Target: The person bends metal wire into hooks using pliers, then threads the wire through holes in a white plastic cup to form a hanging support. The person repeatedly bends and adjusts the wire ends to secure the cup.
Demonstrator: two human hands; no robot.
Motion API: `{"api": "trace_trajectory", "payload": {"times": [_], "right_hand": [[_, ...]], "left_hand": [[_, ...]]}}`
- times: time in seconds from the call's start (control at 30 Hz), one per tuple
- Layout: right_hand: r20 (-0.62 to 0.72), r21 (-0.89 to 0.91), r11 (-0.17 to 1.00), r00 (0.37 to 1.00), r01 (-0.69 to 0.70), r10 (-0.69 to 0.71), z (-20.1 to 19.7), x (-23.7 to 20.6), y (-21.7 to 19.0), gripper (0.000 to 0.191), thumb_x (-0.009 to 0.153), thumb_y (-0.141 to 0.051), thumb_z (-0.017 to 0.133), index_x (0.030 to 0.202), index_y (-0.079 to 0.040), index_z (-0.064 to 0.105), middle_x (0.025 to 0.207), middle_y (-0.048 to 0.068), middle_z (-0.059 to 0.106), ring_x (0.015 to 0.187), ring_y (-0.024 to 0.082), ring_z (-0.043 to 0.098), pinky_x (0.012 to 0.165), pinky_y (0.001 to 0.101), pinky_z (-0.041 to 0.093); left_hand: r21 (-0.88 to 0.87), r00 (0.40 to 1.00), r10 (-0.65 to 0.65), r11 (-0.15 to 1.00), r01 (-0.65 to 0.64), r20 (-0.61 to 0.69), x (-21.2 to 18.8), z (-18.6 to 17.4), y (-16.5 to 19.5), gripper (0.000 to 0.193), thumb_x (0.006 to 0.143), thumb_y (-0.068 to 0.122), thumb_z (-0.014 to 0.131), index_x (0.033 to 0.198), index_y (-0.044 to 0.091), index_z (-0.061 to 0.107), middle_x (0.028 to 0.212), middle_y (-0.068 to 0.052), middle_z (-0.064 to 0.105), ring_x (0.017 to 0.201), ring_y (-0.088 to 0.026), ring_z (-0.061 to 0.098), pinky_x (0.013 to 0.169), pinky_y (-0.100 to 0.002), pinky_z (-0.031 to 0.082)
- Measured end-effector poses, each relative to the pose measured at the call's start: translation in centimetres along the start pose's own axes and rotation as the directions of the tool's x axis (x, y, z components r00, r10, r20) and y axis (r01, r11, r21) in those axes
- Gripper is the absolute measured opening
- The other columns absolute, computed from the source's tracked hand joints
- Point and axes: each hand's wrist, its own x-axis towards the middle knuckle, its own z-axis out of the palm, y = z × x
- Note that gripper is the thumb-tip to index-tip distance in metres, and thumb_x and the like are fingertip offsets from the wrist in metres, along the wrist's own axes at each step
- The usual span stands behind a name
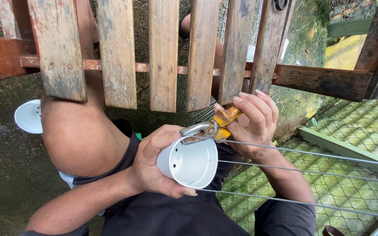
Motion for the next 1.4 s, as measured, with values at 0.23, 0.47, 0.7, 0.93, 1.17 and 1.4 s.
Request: {"api": "trace_trajectory", "payload": {"times": [0.23,0.47,0.7,0.93,1.17,1.4], "right_hand": [[0.006,0.051,0.999,1.0,-0.002,0.002,-0.3,0.4,0.0,0.03,0.087,-0.023,0.087,0.114,-0.016,0.078,0.131,0.011,0.057,0.125,0.034,0.058,0.111,0.0552,0.045],[0.037,0.111,0.994,0.999,-0.013,0.009,-0.4,0.5,-0.1,0.03,0.085,-0.024,0.088,0.11,-0.012,0.077,0.131,0.011,0.058,0.125,0.035,0.059,0.112,0.0576,0.046],[0.019,0.125,0.992,1.0,-0.02,0.018,0.1,0.1,-0.1,0.033,0.085,-0.03,0.086,0.112,-0.012,0.077,0.128,0.012,0.058,0.12,0.034,0.062,0.109,0.0568,0.047],[-0.011,0.124,0.992,1.0,0.0,0.002,0.6,0.0,0.2,0.024,0.089,-0.019,0.086,0.109,-0.012,0.074,0.129,0.01,0.06,0.121,0.032,0.064,0.109,0.0556,0.05],[0.072,0.121,0.993,0.997,-0.006,-0.003,-0.8,0.9,0.1,0.03,0.086,-0.023,0.083,0.113,-0.012,0.078,0.131,0.012,0.059,0.125,0.035,0.059,0.11,0.0563,0.047],[0.101,0.08,0.997,0.995,-0.017,0.009,-1.6,0.7,-0.4,0.029,0.085,-0.016,0.085,0.114,-0.011,0.077,0.134,0.011,0.059,0.127,0.035,0.059,0.113,0.0571,0.045]], "left_hand": [[-0.003,1.0,-0.011,1.0,0.011,-0.008,0.0,0.0,0.0,0.1,0.074,0.052,0.093,0.148,0.014,0.038,0.132,-0.016,0.061,0.116,-0.026,0.068,0.097,-0.036,0.06],[-0.001,1.0,-0.022,1.0,0.022,0.008,-0.3,0.0,-0.2,0.1,0.076,0.05,0.093,0.149,0.015,0.036,0.135,-0.018,0.059,0.118,-0.027,0.067,0.099,-0.037,0.059],[-0.011,0.999,-0.04,0.999,0.04,0.008,-0.5,0.1,-0.3,0.099,0.076,0.052,0.092,0.15,0.015,0.037,0.135,-0.016,0.059,0.119,-0.026,0.067,0.099,-0.036,0.06],[-0.026,1.0,-0.028,0.999,0.028,0.014,-0.5,0.0,-0.4,0.102,0.076,0.052,0.092,0.152,0.015,0.036,0.136,-0.018,0.059,0.118,-0.027,0.069,0.099,-0.037,0.06],[-0.056,0.999,-0.034,0.998,0.034,0.007,-0.5,0.0,-0.5,0.104,0.077,0.052,0.092,0.154,0.015,0.033,0.138,-0.018,0.059,0.118,-0.027,0.068,0.101,-0.038,0.059],[-0.008,0.999,-0.032,0.999,0.032,0.014,-0.7,0.2,-0.6,0.103,0.077,0.053,0.091,0.153,0.015,0.032,0.136,-0.018,0.058,0.117,-0.027,0.067,0.1,-0.038,0.059]]}}
